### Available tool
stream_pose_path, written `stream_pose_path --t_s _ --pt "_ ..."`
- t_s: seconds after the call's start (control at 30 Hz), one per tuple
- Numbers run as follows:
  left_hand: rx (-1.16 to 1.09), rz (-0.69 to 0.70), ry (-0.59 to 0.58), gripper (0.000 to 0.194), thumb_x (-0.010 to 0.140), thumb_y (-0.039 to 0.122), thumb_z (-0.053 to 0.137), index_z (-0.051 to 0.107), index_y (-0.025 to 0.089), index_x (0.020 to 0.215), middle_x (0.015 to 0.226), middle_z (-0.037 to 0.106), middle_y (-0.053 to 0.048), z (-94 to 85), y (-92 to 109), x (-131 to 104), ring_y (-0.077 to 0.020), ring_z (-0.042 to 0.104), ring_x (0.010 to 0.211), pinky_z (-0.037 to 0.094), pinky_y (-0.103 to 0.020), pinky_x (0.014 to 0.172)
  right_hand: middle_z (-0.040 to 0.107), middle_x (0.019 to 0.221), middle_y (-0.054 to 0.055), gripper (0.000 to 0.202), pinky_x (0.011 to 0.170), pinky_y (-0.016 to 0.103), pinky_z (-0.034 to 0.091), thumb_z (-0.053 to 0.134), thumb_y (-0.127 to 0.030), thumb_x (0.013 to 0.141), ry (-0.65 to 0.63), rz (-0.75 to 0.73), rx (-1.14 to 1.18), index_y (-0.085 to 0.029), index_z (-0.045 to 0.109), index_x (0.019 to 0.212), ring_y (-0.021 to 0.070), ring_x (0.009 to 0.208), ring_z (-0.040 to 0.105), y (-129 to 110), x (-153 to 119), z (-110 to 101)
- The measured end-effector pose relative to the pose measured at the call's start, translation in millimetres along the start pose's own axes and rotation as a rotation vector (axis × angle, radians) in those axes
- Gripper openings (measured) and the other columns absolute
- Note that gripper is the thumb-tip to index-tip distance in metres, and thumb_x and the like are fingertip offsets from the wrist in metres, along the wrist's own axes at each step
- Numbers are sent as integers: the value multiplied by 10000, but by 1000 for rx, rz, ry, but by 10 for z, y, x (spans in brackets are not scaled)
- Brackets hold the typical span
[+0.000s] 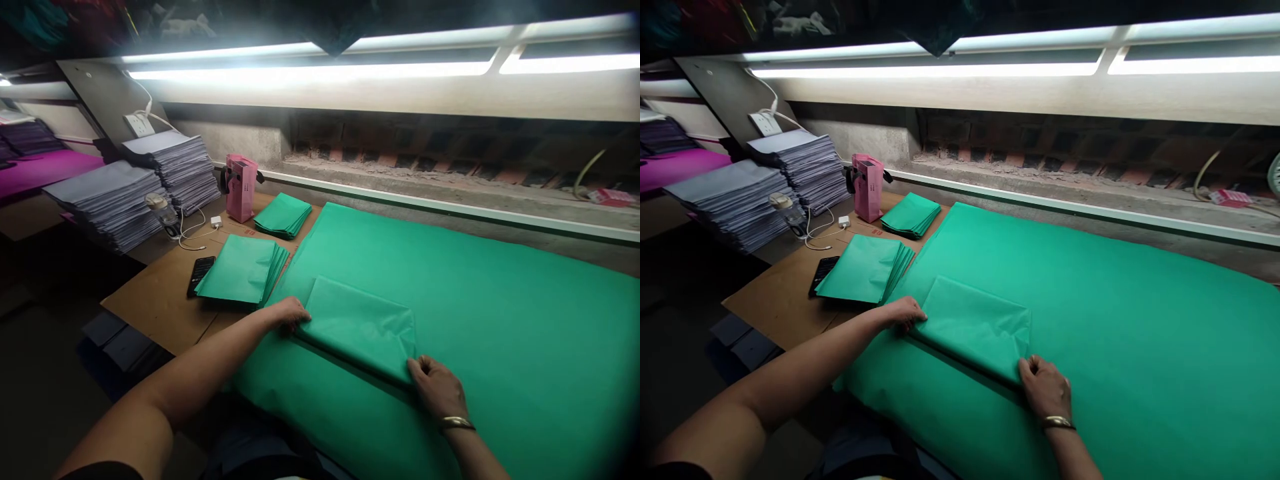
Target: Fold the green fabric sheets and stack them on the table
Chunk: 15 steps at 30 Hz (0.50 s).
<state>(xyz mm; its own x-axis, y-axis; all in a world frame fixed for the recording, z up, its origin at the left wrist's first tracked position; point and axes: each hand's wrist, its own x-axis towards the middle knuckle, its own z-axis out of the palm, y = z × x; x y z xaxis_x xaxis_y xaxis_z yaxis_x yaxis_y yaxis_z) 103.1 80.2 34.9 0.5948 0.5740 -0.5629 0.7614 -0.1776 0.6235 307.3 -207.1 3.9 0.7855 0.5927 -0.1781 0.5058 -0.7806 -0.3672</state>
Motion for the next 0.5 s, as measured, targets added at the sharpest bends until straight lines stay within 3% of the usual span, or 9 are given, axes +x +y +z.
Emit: stream_pose_path --t_s 0.07,0.13,0.23,0.3,0.37,0.5 --pt "146 79 101 252 757 351 597 633 128 644 616 613 -69 -103 106 67 -205 621 647 483 -287 622 502 558 11 311 610 296 321 354 -393 804 33 -27 -65 -210 390 556 207 688 519 -28 -19 11" --pt "252 210 227 297 807 394 546 685 134 841 881 666 -115 -158 256 160 -241 607 910 460 -319 819 498 561 12 297 636 303 316 374 -351 814 62 -49 -121 -212 392 553 214 721 514 -50 -42 19" --pt "461 554 275 455 854 406 510 515 209 1264 1290 520 -95 -87 465 336 -237 434 1213 317 -357 1031 484 555 16 305 643 307 311 387 -322 824 95 -74 -160 -216 368 538 215 721 502 -61 -71 39" --pt "649 722 206 534 879 434 472 372 253 1371 1440 349 -72 26 538 462 -249 280 1329 234 -427 1083 479 553 20 314 644 310 313 394 -311 827 115 -86 -180 -218 351 529 216 720 499 -61 -85 61" --pt "746 739 123 536 907 475 394 308 281 1400 1496 231 -49 133 545 575 -265 148 1380 169 -499 1094 484 561 27 314 648 316 317 402 -304 826 133 -87 -211 -220 351 527 222 729 502 -67 -96 83" --pt "755 698 59 548 927 524 266 218 308 1428 1519 147 -24 235 442 725 -276 72 1393 116 -551 1087 515 598 35 305 677 331 341 399 -297 842 110 -83 -288 -221 381 547 227 763 516 -70 -124 52"
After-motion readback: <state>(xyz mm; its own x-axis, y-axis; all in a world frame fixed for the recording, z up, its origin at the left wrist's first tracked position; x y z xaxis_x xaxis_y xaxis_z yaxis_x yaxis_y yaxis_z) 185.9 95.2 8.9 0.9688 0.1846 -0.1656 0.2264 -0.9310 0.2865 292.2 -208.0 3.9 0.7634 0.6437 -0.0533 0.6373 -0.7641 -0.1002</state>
